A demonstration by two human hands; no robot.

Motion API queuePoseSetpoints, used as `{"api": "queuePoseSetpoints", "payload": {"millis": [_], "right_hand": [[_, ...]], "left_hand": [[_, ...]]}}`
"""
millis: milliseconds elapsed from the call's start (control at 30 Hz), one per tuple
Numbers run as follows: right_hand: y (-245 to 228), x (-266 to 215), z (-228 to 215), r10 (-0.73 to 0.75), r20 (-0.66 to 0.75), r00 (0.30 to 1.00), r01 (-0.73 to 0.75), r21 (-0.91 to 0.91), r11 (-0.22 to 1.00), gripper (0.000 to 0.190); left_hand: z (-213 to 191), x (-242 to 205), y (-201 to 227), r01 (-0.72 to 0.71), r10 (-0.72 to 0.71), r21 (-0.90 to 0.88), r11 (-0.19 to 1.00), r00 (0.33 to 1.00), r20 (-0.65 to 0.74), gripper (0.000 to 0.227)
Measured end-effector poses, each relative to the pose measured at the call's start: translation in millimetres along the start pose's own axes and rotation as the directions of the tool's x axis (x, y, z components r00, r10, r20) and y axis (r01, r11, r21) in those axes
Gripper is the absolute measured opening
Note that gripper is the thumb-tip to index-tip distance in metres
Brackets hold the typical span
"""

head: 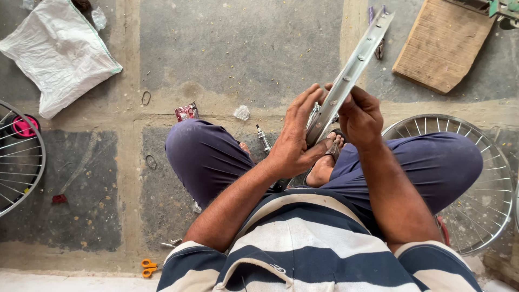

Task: The person sits on the floor and scrubs a bicycle rim with a small white cloth. They rotate the rim to clean different sections, repeatedly rubbing the surface to remove dirt or residue.

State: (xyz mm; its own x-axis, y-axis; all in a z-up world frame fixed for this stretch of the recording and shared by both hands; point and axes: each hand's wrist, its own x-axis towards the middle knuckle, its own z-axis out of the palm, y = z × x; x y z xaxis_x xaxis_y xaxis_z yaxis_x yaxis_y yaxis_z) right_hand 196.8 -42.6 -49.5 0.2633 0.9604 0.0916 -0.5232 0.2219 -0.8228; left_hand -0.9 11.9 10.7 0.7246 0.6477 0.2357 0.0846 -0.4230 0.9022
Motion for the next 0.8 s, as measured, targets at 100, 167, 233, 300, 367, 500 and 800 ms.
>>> {"api": "queuePoseSetpoints", "payload": {"millis": [100,167,233,300,367,500,800], "right_hand": [[-9,0,9,0.036,0.009,0.999,-0.035,-0.084,0.996,0.032],[-14,-7,14,-0.045,-0.022,0.999,0.033,-0.384,0.923,0.033],[-16,-11,18,-0.13,0.043,0.991,0.135,-0.441,0.887,0.034],[-14,-12,22,-0.179,0.078,0.981,0.194,-0.483,0.854,0.038],[-12,-9,25,-0.198,0.089,0.976,0.215,-0.515,0.83,0.044],[-7,-8,28,-0.501,0.127,0.856,0.329,-0.882,0.338,0.026],[-18,-8,47,-0.663,0.237,0.71,0.311,-0.95,-0.006,0.027]], "left_hand": [[-1,-2,-5,0.019,-0.019,-0.027,0.999,1.0,0.001,0.095],[-2,-5,-7,0.041,-0.041,-0.055,0.998,0.999,0.016,0.095],[-1,-5,-8,0.058,-0.056,-0.085,0.995,0.998,0.026,0.094],[0,-5,-9,0.079,-0.074,-0.113,0.99,0.996,0.05,0.095],[0,-4,-10,0.081,-0.074,-0.129,0.988,0.995,0.062,0.097],[4,-6,-11,0.07,-0.063,-0.111,0.991,0.996,0.059,0.104],[4,4,2,0.081,-0.056,-0.21,0.974,0.991,0.119,0.1]]}}
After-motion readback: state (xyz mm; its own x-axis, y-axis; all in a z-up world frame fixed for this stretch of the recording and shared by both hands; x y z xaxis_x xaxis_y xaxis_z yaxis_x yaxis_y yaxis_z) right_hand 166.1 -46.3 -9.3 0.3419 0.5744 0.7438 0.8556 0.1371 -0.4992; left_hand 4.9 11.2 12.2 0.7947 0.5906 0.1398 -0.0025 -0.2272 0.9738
